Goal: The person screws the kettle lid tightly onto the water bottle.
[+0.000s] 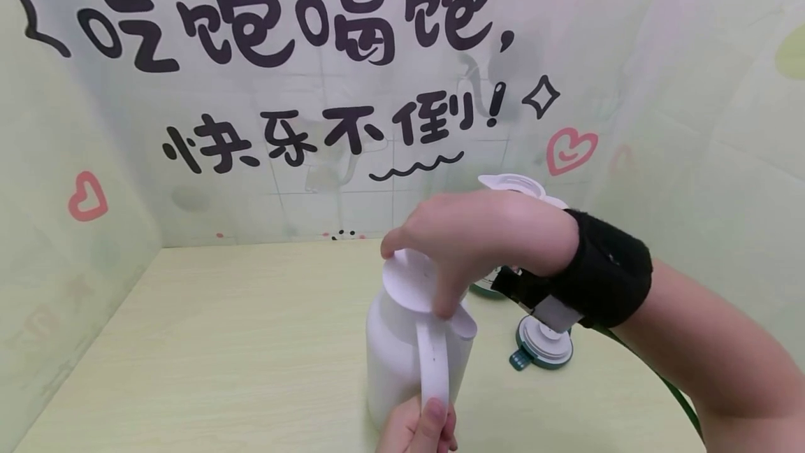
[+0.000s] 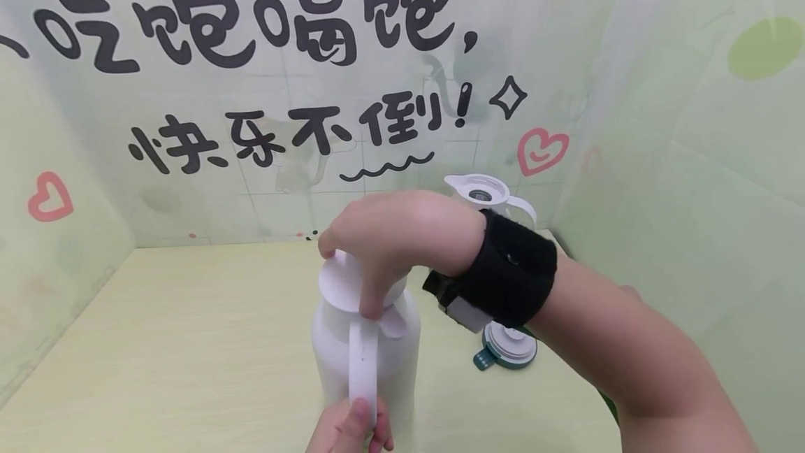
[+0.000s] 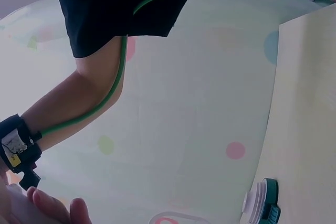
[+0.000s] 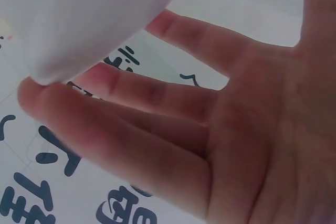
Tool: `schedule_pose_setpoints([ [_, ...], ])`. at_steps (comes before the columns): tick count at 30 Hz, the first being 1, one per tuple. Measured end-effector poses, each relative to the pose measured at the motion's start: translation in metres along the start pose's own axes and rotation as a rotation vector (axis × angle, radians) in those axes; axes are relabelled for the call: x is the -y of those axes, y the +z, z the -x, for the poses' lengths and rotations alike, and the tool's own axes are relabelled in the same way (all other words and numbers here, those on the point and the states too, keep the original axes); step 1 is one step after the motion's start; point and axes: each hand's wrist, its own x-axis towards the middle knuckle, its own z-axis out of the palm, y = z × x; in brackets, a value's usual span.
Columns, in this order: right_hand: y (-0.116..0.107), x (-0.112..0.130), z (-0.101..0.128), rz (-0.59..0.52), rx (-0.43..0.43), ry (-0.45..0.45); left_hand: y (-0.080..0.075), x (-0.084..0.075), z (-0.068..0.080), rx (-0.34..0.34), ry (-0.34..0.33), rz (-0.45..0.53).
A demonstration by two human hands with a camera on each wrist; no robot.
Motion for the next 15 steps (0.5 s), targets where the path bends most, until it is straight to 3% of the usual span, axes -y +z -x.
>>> schedule_pose_setpoints([
  [3,0.001,-0.001,0.002,-0.007,-0.006,0.021,-0.001,0.000,-0.001,-0.002,0.015,-0.005],
  [8,0.005,-0.013,0.010,-0.109,-0.070,0.023,-0.001,0.001,-0.002,-0.004,0.060,-0.026],
  [15,0.020,-0.040,0.033,-0.326,-0.349,0.137,0.000,-0.001,0.000,0.001,0.016,0.028],
])
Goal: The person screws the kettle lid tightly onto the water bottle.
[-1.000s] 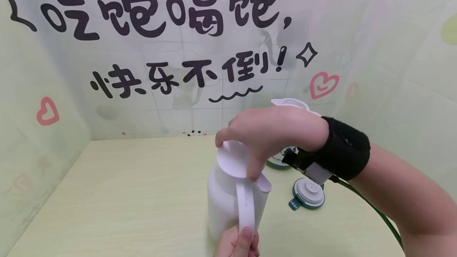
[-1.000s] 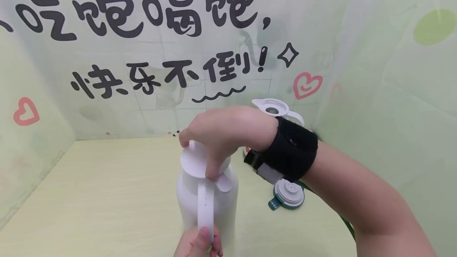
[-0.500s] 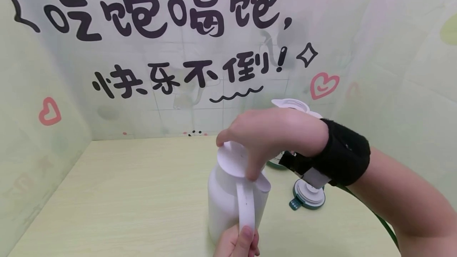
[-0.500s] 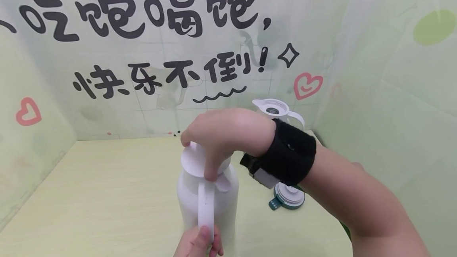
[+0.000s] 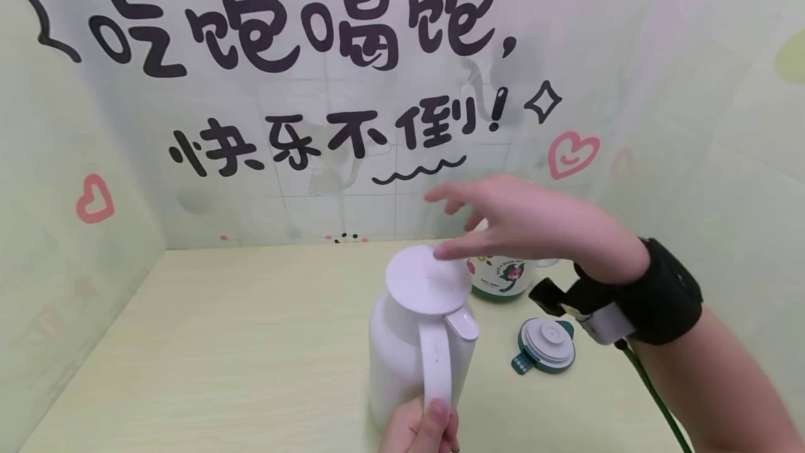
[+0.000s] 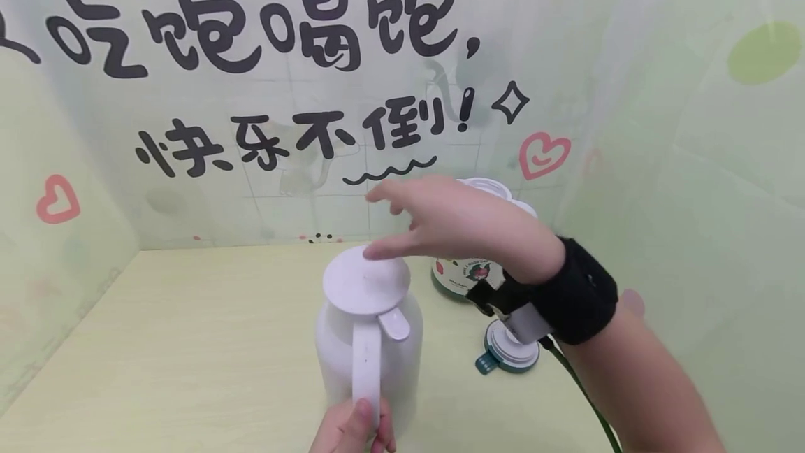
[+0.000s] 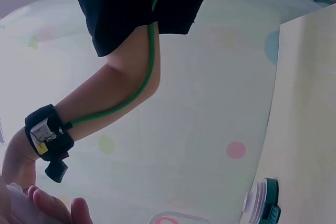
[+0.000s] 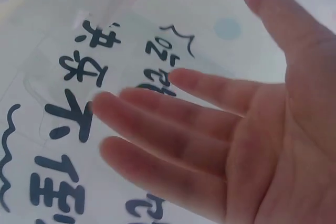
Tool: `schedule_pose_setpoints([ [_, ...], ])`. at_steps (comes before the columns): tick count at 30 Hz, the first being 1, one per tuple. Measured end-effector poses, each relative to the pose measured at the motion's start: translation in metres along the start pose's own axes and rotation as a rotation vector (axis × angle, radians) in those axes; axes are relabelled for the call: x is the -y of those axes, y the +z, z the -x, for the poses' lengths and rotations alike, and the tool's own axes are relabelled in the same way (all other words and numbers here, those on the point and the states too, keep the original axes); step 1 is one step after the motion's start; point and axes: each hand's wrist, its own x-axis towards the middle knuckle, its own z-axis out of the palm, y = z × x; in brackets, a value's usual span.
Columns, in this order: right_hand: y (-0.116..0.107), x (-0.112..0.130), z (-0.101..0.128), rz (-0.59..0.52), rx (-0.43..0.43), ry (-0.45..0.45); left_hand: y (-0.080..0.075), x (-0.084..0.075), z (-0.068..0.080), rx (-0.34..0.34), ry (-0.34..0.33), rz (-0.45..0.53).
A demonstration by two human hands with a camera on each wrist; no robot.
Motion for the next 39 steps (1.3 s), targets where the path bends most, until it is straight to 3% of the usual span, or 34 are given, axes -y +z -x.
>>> schedule_pose_setpoints([
  [4,0.014,-0.022,0.014,-0.126,-0.176,-0.006,0.001,0.000,0.001,-0.005,-0.022,0.020],
  [8,0.046,-0.045,0.022,-0.240,-0.303,-0.021,0.001,0.001,0.001,-0.010,-0.023,0.021],
  [16,0.131,-0.085,0.038,-0.483,-0.361,-0.060,0.001,0.003,0.002,-0.016,-0.034,0.005],
  [21,0.176,-0.103,0.048,-0.676,-0.285,-0.130,0.001,0.002,0.002,-0.012,-0.048,0.006],
  [29,0.219,-0.102,0.054,-0.903,-0.125,-0.108,0.001,0.006,-0.001,0.003,0.032,-0.017],
  [34,0.233,-0.098,0.055,-0.963,-0.022,-0.055,0.003,0.008,-0.002,-0.009,0.060,-0.018],
  [39,0.240,-0.094,0.053,-0.968,-0.053,-0.041,0.003,0.010,-0.002,-0.019,0.076,-0.027],
])
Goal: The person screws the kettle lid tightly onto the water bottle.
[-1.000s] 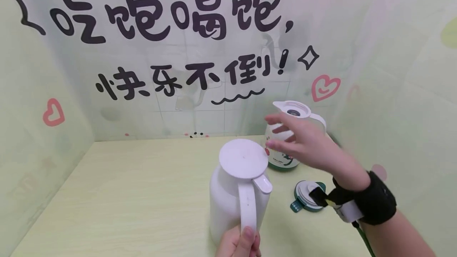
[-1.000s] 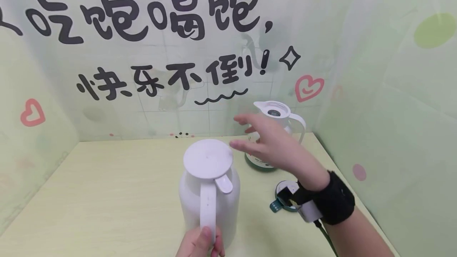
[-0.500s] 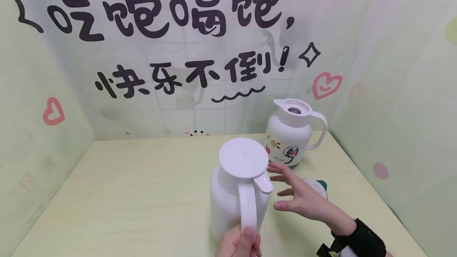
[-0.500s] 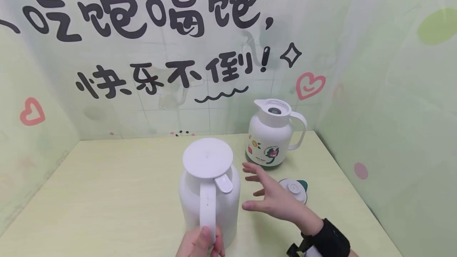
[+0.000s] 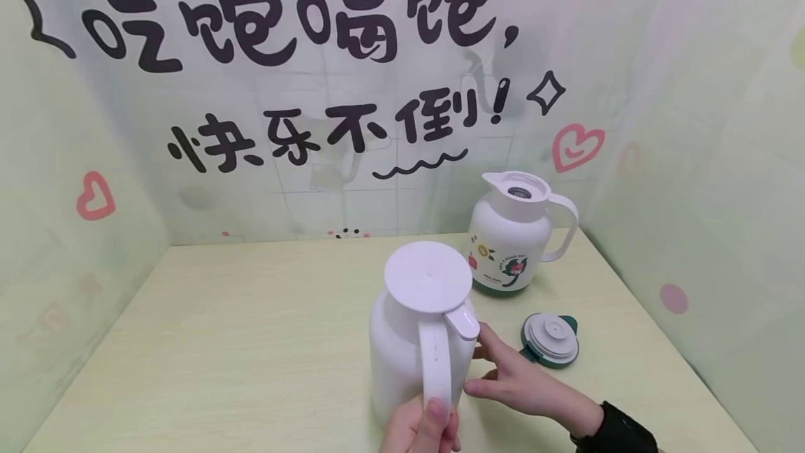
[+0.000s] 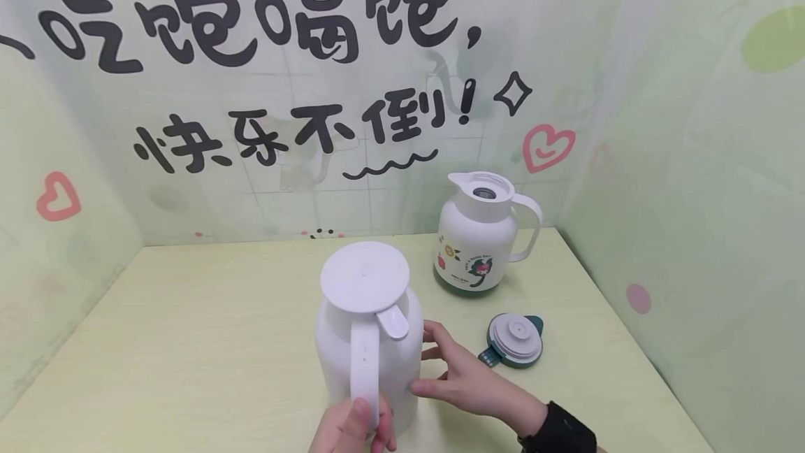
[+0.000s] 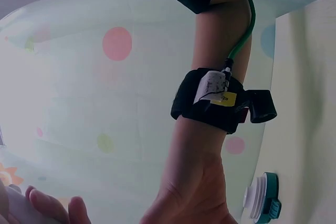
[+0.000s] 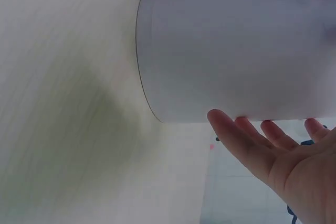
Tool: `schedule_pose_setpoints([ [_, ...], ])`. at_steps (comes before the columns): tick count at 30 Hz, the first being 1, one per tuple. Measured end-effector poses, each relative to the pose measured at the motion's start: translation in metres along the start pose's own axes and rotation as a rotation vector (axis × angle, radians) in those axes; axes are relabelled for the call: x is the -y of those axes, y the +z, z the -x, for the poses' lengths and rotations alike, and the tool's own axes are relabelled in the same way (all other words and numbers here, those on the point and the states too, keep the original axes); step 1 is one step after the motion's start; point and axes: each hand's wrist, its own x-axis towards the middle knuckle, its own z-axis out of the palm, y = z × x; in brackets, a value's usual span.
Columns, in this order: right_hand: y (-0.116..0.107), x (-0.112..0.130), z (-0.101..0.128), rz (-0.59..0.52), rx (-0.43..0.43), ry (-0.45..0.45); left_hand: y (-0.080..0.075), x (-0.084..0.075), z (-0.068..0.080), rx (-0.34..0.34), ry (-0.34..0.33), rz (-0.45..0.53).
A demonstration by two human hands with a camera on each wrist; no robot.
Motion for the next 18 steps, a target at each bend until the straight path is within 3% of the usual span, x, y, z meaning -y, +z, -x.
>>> schedule_pose_setpoints([
  [10,0.008,0.001,0.000,-0.034,-0.059,-0.047,0.002,0.001,0.001,-0.044,0.043,-0.030],
  [18,0.015,0.001,0.001,-0.083,-0.093,-0.045,0.003,0.002,0.005,-0.079,0.022,0.011],
])
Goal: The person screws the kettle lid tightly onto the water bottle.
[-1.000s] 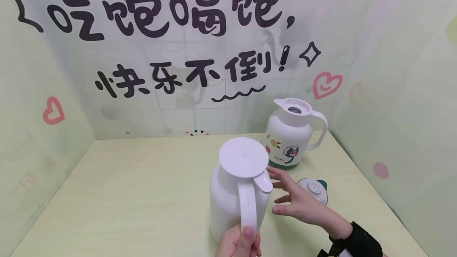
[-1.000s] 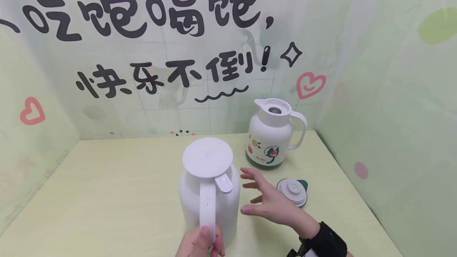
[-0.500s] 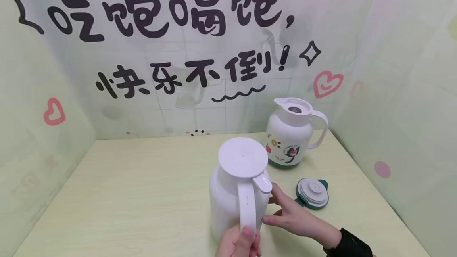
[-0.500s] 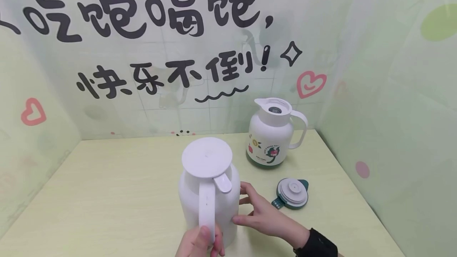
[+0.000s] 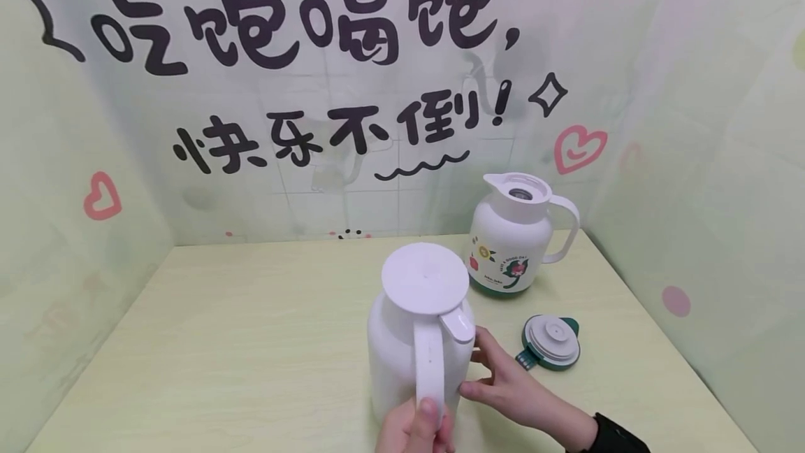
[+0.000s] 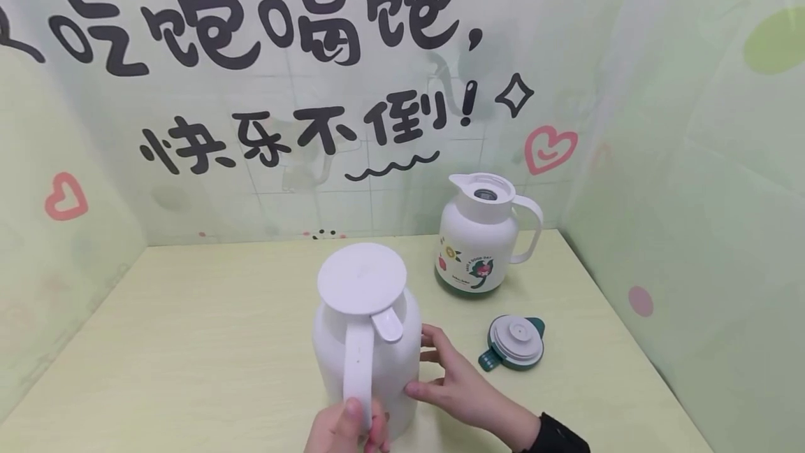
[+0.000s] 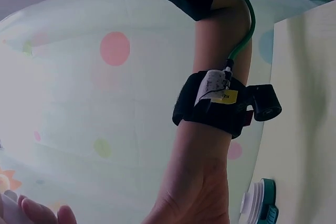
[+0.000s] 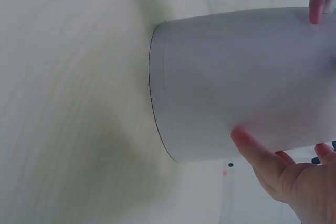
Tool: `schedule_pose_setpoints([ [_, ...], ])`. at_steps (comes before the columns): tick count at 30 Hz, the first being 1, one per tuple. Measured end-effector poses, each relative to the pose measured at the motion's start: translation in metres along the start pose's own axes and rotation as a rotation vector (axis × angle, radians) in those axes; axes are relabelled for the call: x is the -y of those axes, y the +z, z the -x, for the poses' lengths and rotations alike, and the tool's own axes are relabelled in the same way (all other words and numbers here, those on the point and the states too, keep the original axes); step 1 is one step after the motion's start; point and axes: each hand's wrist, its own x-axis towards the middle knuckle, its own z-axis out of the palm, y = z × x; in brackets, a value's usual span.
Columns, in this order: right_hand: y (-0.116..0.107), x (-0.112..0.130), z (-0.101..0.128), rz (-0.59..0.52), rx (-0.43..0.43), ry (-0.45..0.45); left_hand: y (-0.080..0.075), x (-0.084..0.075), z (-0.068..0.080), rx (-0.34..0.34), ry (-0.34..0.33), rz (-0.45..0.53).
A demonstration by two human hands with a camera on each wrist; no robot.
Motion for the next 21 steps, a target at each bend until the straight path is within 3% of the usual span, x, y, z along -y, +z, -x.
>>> schedule_pose_setpoints([
  [7,0.005,0.003,-0.002,-0.004,-0.035,0.016,-0.003,-0.002,0.003,-0.021,-0.017,0.000],
  [12,0.009,0.008,-0.008,-0.010,-0.071,0.030,-0.008,-0.009,-0.001,-0.028,0.032,-0.113],
  [16,0.009,0.016,-0.020,-0.009,-0.089,0.026,-0.011,-0.023,-0.008,-0.075,0.050,-0.219],
  [21,0.006,0.028,-0.041,0.015,-0.102,-0.047,-0.017,-0.045,-0.025,-0.096,0.047,-0.314],
])
